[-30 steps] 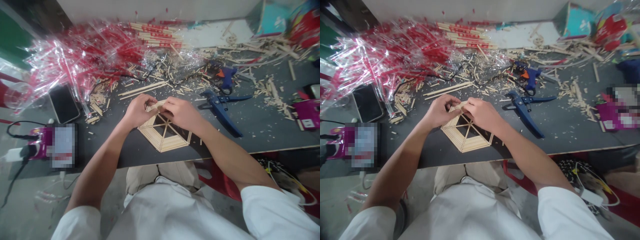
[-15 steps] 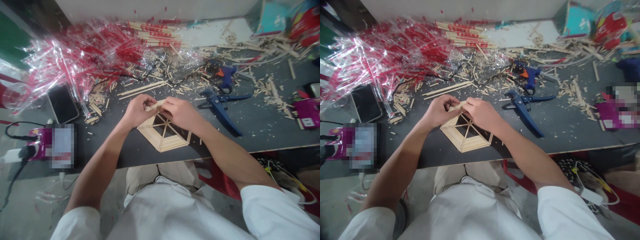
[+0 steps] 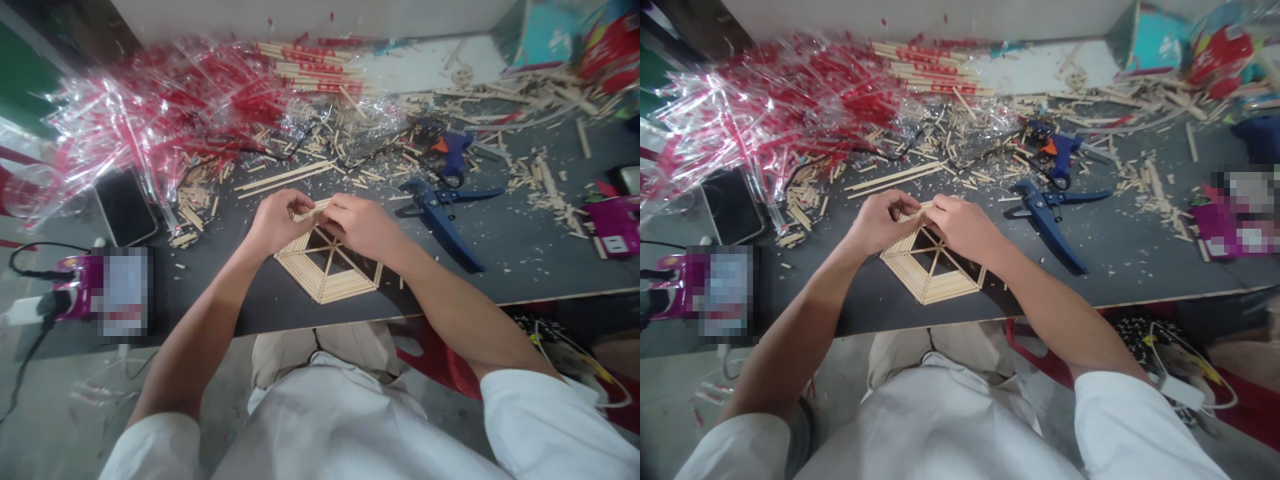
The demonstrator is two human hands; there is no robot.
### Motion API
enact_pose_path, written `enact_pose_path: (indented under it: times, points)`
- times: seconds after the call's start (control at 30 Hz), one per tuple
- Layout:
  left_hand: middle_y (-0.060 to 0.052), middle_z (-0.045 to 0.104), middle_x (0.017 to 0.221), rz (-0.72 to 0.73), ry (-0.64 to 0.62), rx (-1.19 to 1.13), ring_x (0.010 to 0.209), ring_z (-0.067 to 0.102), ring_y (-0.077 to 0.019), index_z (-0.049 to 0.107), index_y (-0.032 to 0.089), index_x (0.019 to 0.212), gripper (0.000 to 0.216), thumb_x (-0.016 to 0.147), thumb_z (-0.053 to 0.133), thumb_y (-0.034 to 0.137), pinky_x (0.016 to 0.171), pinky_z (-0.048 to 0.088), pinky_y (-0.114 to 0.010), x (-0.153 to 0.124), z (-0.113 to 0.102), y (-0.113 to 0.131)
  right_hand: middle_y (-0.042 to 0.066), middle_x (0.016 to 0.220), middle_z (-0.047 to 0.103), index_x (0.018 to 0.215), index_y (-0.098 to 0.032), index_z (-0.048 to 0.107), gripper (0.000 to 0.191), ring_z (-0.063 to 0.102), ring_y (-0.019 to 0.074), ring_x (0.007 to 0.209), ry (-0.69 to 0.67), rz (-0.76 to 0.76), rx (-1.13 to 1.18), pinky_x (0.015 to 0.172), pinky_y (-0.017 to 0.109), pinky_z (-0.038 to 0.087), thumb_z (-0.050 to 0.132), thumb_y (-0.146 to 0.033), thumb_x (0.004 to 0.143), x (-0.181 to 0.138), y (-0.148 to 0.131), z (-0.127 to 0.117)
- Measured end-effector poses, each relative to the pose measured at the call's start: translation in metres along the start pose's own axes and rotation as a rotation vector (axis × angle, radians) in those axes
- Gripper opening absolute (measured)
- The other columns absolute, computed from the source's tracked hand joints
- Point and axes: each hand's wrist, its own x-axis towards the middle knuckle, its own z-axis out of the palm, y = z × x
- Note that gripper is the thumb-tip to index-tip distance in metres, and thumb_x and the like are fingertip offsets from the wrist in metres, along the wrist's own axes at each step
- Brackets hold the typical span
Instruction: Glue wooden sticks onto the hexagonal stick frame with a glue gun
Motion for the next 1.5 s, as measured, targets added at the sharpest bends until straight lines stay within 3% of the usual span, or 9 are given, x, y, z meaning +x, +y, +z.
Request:
enact_pose_path:
  times: [0.4, 0.9, 1.2, 1.37, 1.5]
  points:
    - [-0.004, 0.077, 0.091, 0.012, -0.062, -0.033, 0.069, 0.057, -0.0120, 0.077, 0.018, 0.100, 0.022, 0.082, 0.077, 0.031, 0.063, 0.044, -0.026, 0.001, -0.004, -0.002, 0.011, 0.099, 0.063, 0.098, -0.017, 0.068, 0.021, 0.058, 0.0217, 0.087, 0.003, -0.024, -0.007, 0.074, 0.035, 0.042, 0.050, -0.023, 0.107, 0.000, 0.000, 0.000]
    - [-0.003, 0.074, 0.084, 0.000, -0.048, -0.080, 0.068, 0.054, -0.0113, 0.079, 0.016, 0.098, 0.019, 0.084, 0.069, 0.024, 0.061, 0.039, -0.025, 0.002, -0.002, -0.004, 0.011, 0.100, 0.061, 0.101, -0.017, 0.067, 0.019, 0.058, 0.0222, 0.087, -0.011, -0.033, -0.053, 0.074, 0.035, 0.044, 0.049, -0.022, 0.107, 0.000, 0.002, 0.002]
    - [-0.003, 0.075, 0.086, 0.046, -0.089, -0.037, 0.070, 0.058, -0.0129, 0.079, 0.017, 0.099, 0.020, 0.094, 0.062, 0.026, 0.066, 0.043, -0.027, 0.000, -0.010, 0.001, 0.008, 0.097, 0.068, 0.099, -0.019, 0.073, 0.018, 0.065, 0.0207, 0.085, 0.122, -0.089, 0.185, 0.078, 0.034, 0.051, 0.058, -0.027, 0.105, -0.002, 0.011, -0.003]
    - [-0.006, 0.078, 0.095, 0.143, -0.004, -0.006, 0.083, 0.068, -0.0155, 0.073, 0.018, 0.093, 0.024, 0.102, 0.054, 0.026, 0.077, 0.049, -0.027, 0.000, -0.013, 0.005, 0.007, 0.094, 0.075, 0.097, -0.022, 0.074, 0.020, 0.067, 0.0226, 0.085, 0.293, 0.059, 0.202, 0.082, 0.039, 0.051, 0.057, -0.031, 0.104, -0.006, 0.028, -0.018]
    - [-0.001, 0.074, 0.074, 0.092, 0.059, -0.076, 0.060, 0.061, -0.0114, 0.062, 0.020, 0.090, 0.028, 0.108, 0.042, 0.025, 0.066, 0.048, -0.025, -0.002, -0.013, 0.009, 0.008, 0.094, 0.076, 0.094, -0.022, 0.074, 0.022, 0.069, 0.0234, 0.085, 0.302, 0.110, 0.205, 0.084, 0.040, 0.051, 0.055, -0.031, 0.103, -0.005, 0.039, -0.020]
